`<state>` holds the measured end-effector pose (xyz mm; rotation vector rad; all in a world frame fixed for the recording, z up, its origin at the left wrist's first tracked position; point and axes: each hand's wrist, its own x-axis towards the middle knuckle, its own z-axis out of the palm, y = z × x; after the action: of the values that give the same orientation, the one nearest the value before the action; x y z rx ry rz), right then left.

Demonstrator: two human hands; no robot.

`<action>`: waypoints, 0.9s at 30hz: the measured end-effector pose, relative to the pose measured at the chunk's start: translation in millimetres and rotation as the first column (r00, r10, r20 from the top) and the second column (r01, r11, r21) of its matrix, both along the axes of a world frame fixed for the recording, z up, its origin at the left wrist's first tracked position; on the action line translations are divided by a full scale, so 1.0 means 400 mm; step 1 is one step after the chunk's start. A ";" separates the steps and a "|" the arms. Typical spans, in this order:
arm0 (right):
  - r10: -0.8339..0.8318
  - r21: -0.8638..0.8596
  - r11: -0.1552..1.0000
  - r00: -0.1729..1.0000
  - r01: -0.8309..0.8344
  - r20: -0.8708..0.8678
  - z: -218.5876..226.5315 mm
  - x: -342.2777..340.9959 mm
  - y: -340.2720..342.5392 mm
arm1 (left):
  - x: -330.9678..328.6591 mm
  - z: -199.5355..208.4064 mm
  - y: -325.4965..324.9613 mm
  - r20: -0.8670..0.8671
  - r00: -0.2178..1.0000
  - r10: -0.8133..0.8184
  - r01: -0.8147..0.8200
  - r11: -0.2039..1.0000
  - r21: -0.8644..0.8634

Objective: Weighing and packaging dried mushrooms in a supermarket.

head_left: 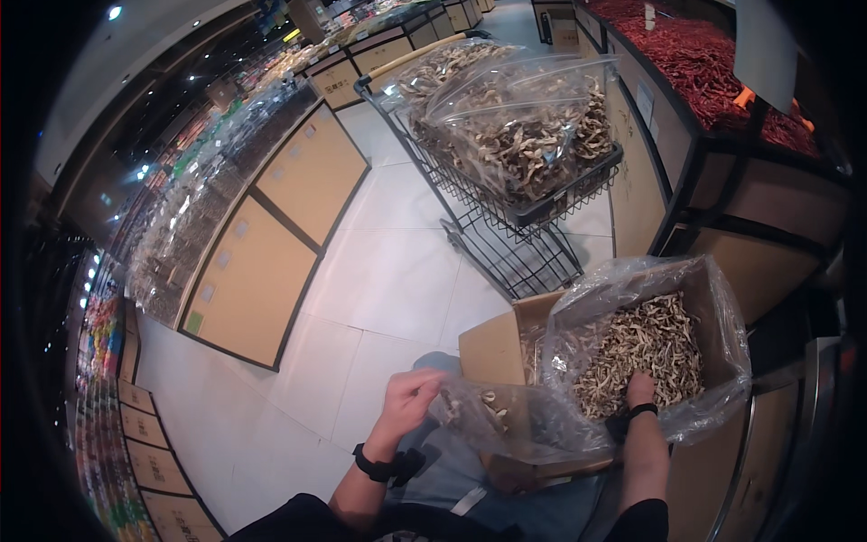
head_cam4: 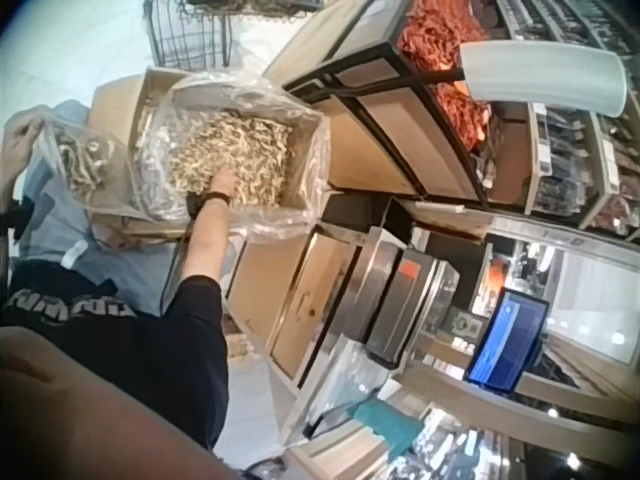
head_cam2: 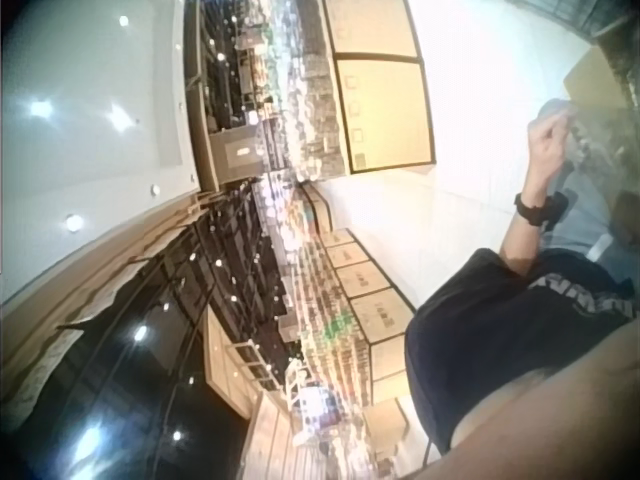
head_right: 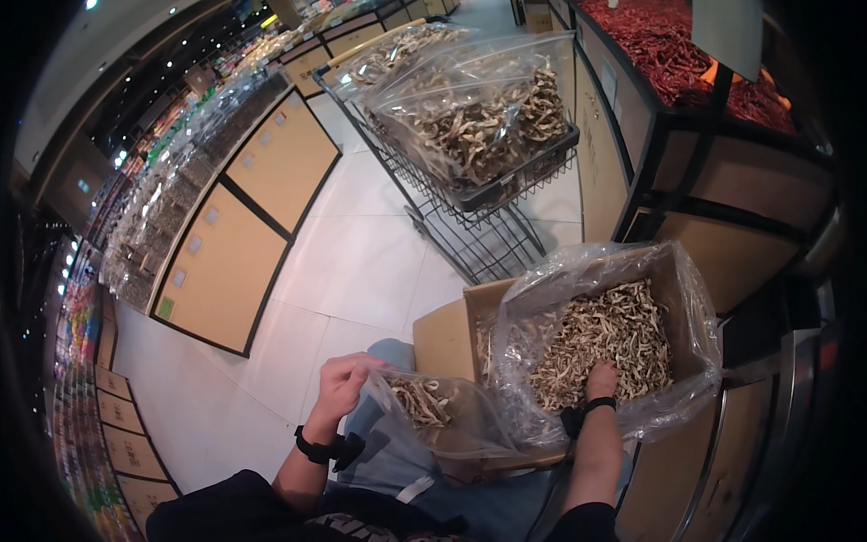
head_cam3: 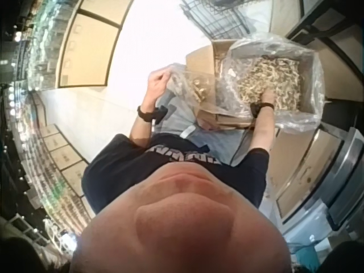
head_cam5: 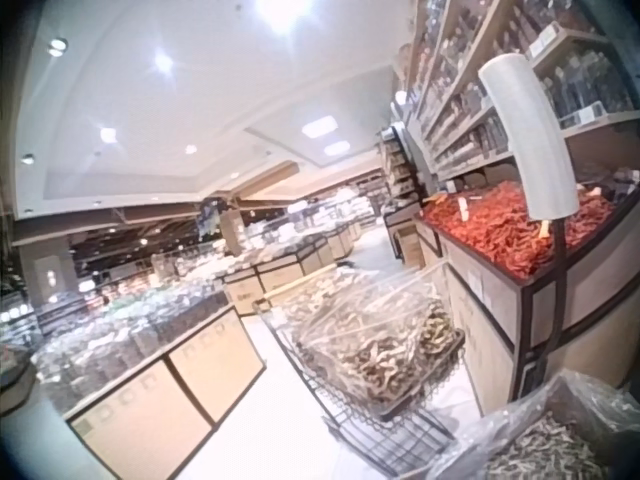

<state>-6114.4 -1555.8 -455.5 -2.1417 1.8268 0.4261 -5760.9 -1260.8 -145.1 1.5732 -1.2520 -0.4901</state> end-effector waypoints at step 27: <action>-0.115 -0.094 0.921 0.493 0.378 0.862 0.262 -0.192 0.058 | -0.061 0.012 -0.086 -0.140 0.987 -0.082 0.075 0.996 -0.053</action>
<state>-6191.2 -1532.5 -350.6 -1.6430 1.5494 -0.8814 -5785.3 -1295.2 -140.3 1.4276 -1.2111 -0.6075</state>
